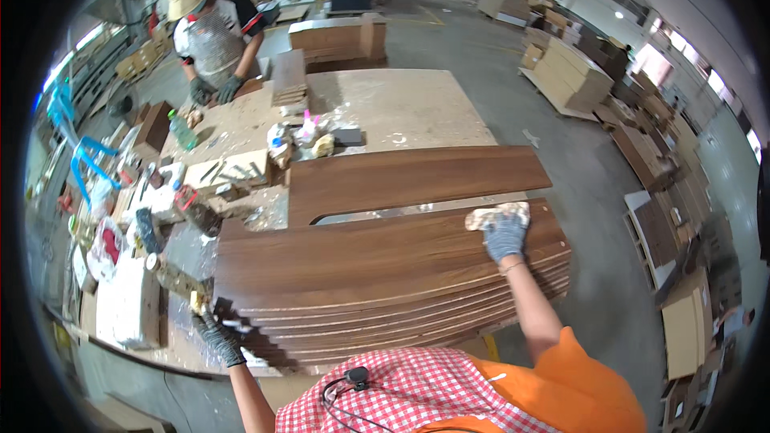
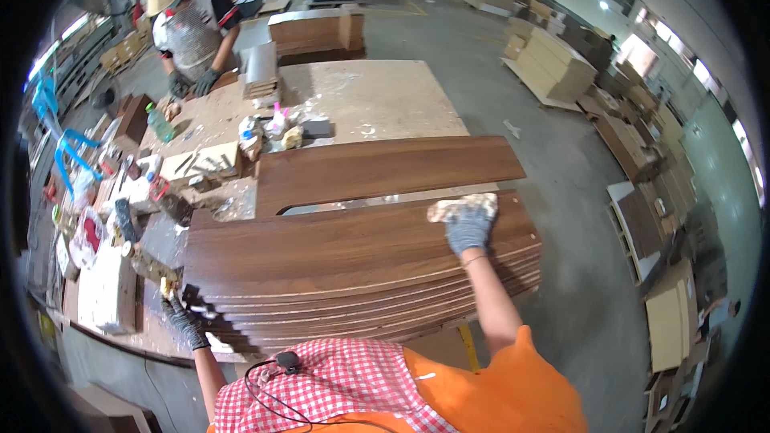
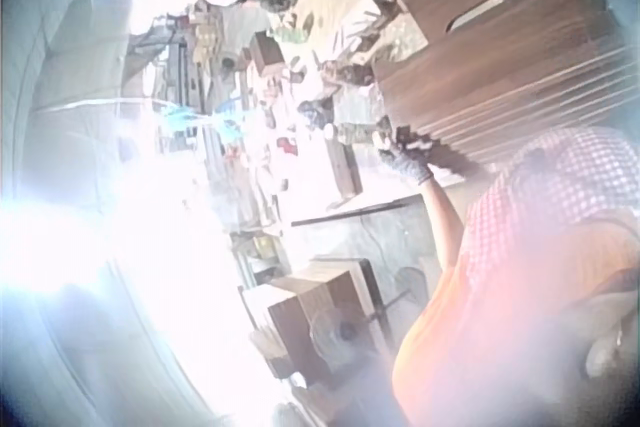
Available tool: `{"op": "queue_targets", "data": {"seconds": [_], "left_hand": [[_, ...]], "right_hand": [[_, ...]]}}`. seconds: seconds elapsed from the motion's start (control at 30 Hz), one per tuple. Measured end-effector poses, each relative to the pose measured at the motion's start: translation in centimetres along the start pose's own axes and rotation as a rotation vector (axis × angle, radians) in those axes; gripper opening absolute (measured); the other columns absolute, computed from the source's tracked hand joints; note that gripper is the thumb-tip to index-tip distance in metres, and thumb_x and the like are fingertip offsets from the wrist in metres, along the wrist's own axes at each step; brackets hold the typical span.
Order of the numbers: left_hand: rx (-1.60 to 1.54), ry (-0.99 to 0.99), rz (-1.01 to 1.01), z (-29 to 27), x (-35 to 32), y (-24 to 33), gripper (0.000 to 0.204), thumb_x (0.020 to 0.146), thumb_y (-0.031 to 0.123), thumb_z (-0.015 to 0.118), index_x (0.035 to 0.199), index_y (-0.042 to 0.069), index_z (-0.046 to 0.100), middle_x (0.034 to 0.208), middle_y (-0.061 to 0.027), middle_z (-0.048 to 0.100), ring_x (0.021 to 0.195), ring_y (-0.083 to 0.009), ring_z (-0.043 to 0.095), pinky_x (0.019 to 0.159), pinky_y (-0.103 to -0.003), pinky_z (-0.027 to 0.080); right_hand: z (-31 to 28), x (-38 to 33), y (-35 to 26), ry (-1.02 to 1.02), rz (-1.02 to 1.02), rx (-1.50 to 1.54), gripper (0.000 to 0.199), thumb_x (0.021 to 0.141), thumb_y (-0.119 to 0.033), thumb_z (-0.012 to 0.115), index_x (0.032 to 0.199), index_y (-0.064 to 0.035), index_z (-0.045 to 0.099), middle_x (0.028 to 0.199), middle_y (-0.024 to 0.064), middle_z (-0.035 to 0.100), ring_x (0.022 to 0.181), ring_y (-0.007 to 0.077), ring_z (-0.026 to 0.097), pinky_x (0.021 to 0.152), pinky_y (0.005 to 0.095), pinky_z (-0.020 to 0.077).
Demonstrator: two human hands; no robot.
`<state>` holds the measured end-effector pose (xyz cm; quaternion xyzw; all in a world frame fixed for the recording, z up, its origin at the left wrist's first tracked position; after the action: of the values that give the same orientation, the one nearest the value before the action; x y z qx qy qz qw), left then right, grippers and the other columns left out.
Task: The worker is cleaning and wiping down large wooden panels using a cloth in a furniture manufacturing factory.
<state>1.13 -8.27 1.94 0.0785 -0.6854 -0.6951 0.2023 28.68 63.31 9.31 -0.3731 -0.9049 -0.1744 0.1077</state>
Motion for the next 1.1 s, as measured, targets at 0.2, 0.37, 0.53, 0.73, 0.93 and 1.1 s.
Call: {"op": "queue_targets", "data": {"seconds": [0.2,0.37,0.53,0.73,0.93,1.1], "left_hand": [[-0.148,-0.091,-0.09,0.0,-3.5,-0.1,0.033,0.092,0.024,0.057,0.117,0.003,0.057,0.104,-0.0047,0.061,0.091,-0.0136,0.055,0.082,-0.028,0.045],[-0.092,-0.055,-0.074,-2.0,-4.1,-0.2,0.032,0.093,0.027,0.057,0.114,0.003,0.058,0.104,-0.0046,0.063,0.091,-0.0125,0.058,0.079,-0.027,0.047],[-0.236,-0.086,-0.021,-2.0,-4.2,1.8,0.036,0.096,0.021,0.052,0.121,-0.005,0.052,0.113,-0.0122,0.061,0.101,-0.0207,0.06,0.09,-0.028,0.048],[-0.114,0.005,0.049,-12.0,-4.1,-3.8,0.033,0.095,0.017,0.05,0.121,-0.004,0.051,0.114,-0.0114,0.06,0.103,-0.0202,0.06,0.092,-0.029,0.048],[-0.451,0.196,-0.254,-13.2,-7.3,-2.6,0.034,0.092,0.026,0.054,0.117,0.003,0.055,0.111,-0.0089,0.062,0.102,-0.0192,0.061,0.092,-0.031,0.047],[-0.288,0.105,-0.159,-12.0,-6.5,0.1,0.034,0.093,0.024,0.054,0.118,0.001,0.054,0.112,-0.0086,0.061,0.103,-0.0173,0.058,0.093,-0.03,0.044]], "right_hand": [[0.5,0.0,-5.9,0.032,-0.147,0.254,0.05,0.091,-0.035,0.045,0.128,-0.0014,0.05,0.14,0.0237,0.039,0.134,0.0392,0.029,0.112,0.0515,0.0109],[-9.6,-4.6,-26.5,0.153,-0.635,0.54,0.044,0.088,-0.031,0.048,0.12,0.0,0.052,0.128,0.022,0.047,0.127,0.0374,0.036,0.112,0.0522,0.0166],[-13.9,-7.7,-42.3,0.128,-0.948,0.747,0.049,0.089,-0.032,0.048,0.124,0.0026,0.05,0.135,0.0275,0.043,0.131,0.04,0.034,0.111,0.0499,0.0185],[-17.6,-8.2,-56.4,0.072,-1.149,0.789,0.054,0.091,-0.037,0.046,0.129,0.0008,0.048,0.137,0.0254,0.041,0.132,0.0367,0.033,0.111,0.0461,0.0213],[-18.7,-14.5,-59.6,0.106,-1.32,0.706,0.055,0.093,-0.04,0.039,0.132,-0.0013,0.047,0.145,0.0182,0.036,0.138,0.0334,0.026,0.115,0.0465,0.0114],[-21.3,-18.6,-55.8,-0.017,-1.378,0.843,0.051,0.094,-0.036,0.041,0.132,-0.0029,0.049,0.144,0.0193,0.037,0.138,0.0334,0.025,0.115,0.0444,0.0121]]}}
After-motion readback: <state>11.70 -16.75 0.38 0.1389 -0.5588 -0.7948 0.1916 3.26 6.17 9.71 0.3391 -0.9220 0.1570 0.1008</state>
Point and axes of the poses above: each hand's wrist, its own x-axis towards the middle knuckle, its own z-axis out of the palm, y = z × x, the point moved 9 cm from there along x, towards the middle knuckle
